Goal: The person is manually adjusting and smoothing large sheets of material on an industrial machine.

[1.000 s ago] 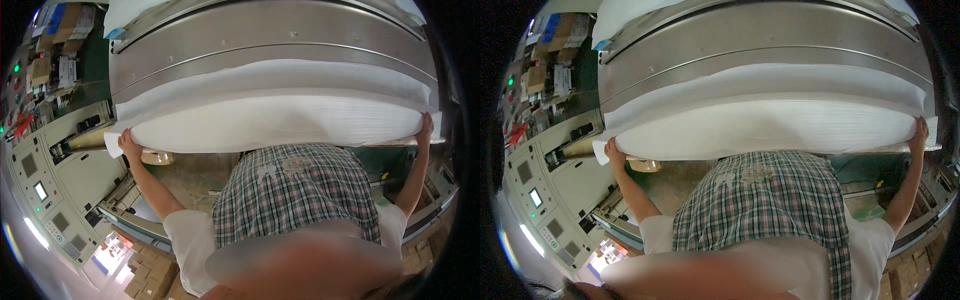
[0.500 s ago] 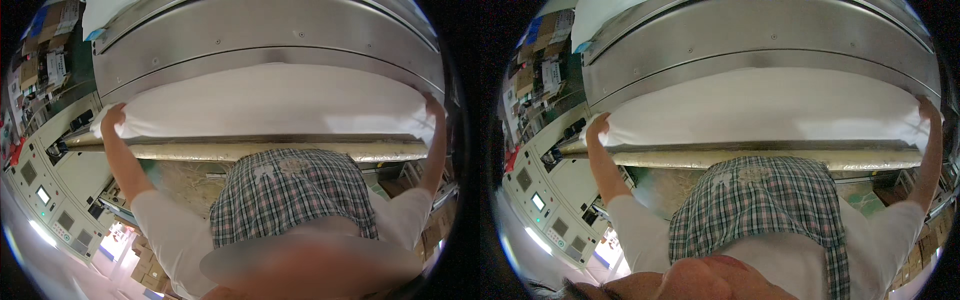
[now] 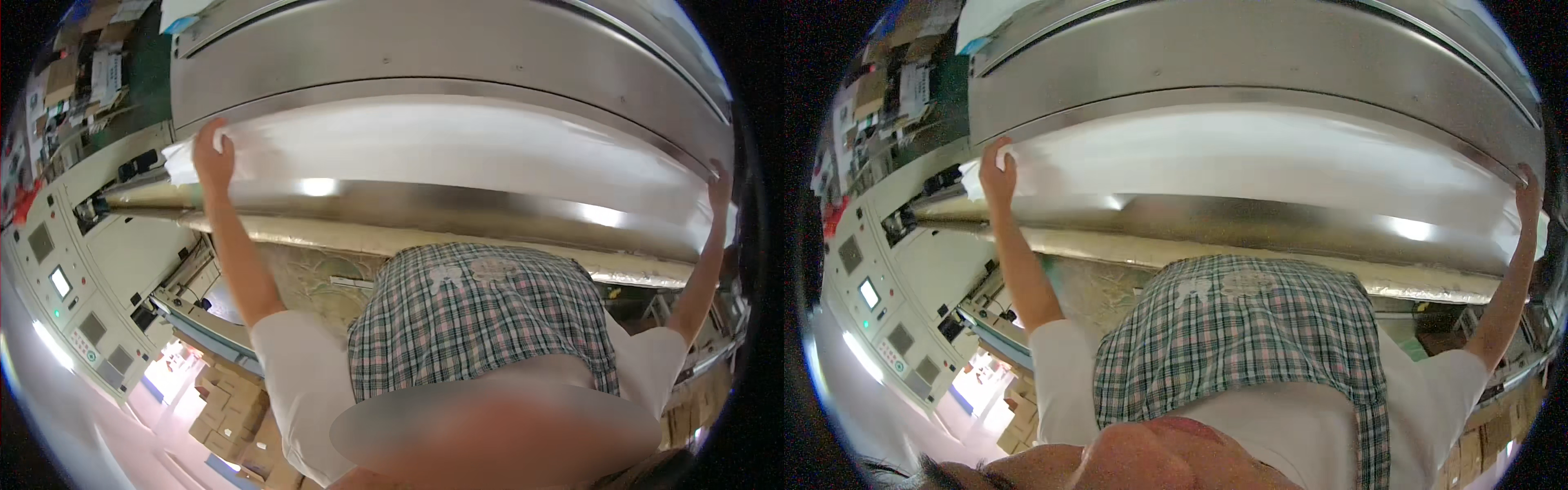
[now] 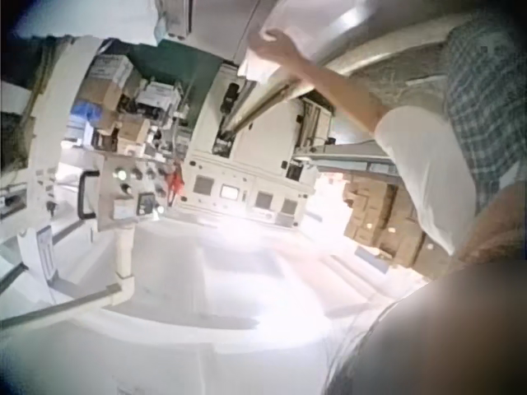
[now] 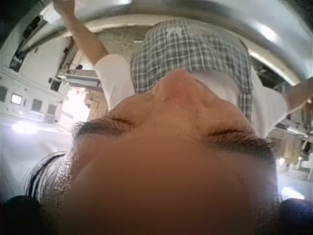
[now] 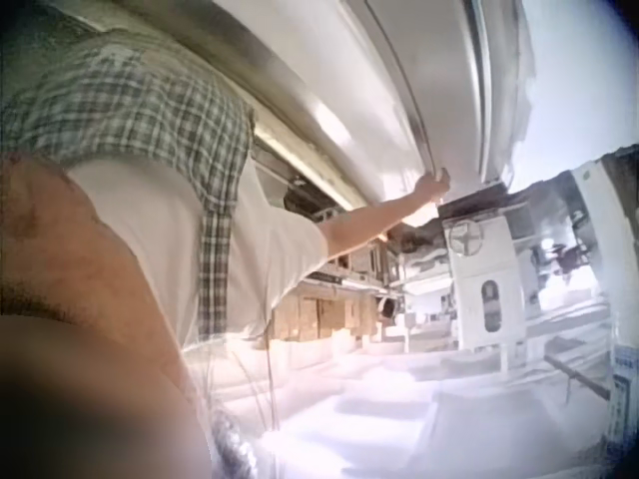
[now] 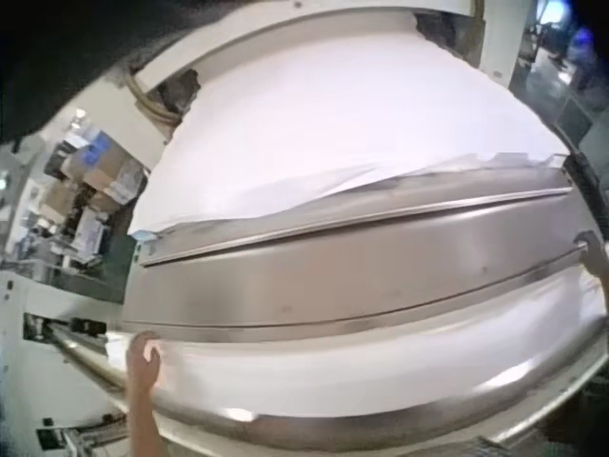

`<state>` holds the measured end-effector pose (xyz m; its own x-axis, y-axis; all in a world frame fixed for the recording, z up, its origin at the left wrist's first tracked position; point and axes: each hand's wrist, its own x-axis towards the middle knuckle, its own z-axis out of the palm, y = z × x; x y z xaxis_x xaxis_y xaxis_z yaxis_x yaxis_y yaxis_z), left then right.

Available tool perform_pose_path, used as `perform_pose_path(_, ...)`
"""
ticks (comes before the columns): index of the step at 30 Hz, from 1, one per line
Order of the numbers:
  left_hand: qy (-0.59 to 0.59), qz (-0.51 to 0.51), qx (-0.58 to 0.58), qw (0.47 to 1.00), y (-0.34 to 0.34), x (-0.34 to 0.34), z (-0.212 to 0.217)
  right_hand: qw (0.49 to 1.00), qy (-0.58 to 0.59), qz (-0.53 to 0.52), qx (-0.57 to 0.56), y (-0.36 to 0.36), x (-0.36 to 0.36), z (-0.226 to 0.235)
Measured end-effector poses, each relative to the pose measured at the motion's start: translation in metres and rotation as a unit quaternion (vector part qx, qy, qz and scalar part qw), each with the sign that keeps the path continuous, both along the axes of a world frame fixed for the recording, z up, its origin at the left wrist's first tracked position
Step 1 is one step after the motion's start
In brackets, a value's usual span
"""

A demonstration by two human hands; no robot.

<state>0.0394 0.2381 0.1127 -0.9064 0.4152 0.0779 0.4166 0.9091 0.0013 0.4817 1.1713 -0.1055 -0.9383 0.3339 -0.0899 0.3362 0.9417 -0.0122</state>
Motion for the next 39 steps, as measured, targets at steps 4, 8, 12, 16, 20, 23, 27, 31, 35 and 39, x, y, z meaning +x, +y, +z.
perform_pose_path(4,-0.103,-0.013,0.263,0.959,0.05,0.092,-0.016,0.966,0.121,-0.083,-0.212,-0.101,-0.067,0.074)
perform_pose_path(8,-0.149,-0.219,0.304,0.915,0.088,0.142,-0.032,0.903,0.177,0.052,-0.389,-0.331,-0.18,0.144)
perform_pose_path(12,-0.125,-0.223,0.212,0.943,0.093,0.17,-0.04,0.892,0.076,0.149,-0.419,-0.489,-0.259,0.178)
perform_pose_path(16,-0.106,-0.213,0.159,0.958,0.067,0.173,-0.037,0.841,0.086,0.311,-0.435,-0.606,-0.304,0.197)
perform_pose_path(20,-0.073,-0.165,0.12,0.976,0.021,0.153,-0.041,0.819,0.108,0.368,-0.426,-0.694,-0.341,0.181)
perform_pose_path(23,-0.05,-0.151,0.119,0.98,-0.018,0.129,-0.048,0.842,0.143,0.351,-0.384,-0.759,-0.37,0.168)
perform_pose_path(27,-0.037,-0.16,0.133,0.977,-0.062,0.098,-0.061,0.886,0.062,0.367,-0.276,-0.815,-0.394,0.173)
perform_pose_path(31,0.009,-0.102,0.085,0.991,-0.121,0.051,-0.086,0.83,0.199,0.465,-0.237,-0.831,-0.369,0.199)
perform_pose_path(35,0.016,0.006,0.094,0.995,-0.205,-0.023,-0.117,0.838,0.211,0.456,-0.214,-0.838,-0.355,0.195)
perform_pose_path(39,0.127,0.085,0.012,0.988,-0.279,-0.079,-0.099,0.858,0.209,0.413,-0.221,-0.845,-0.362,0.169)
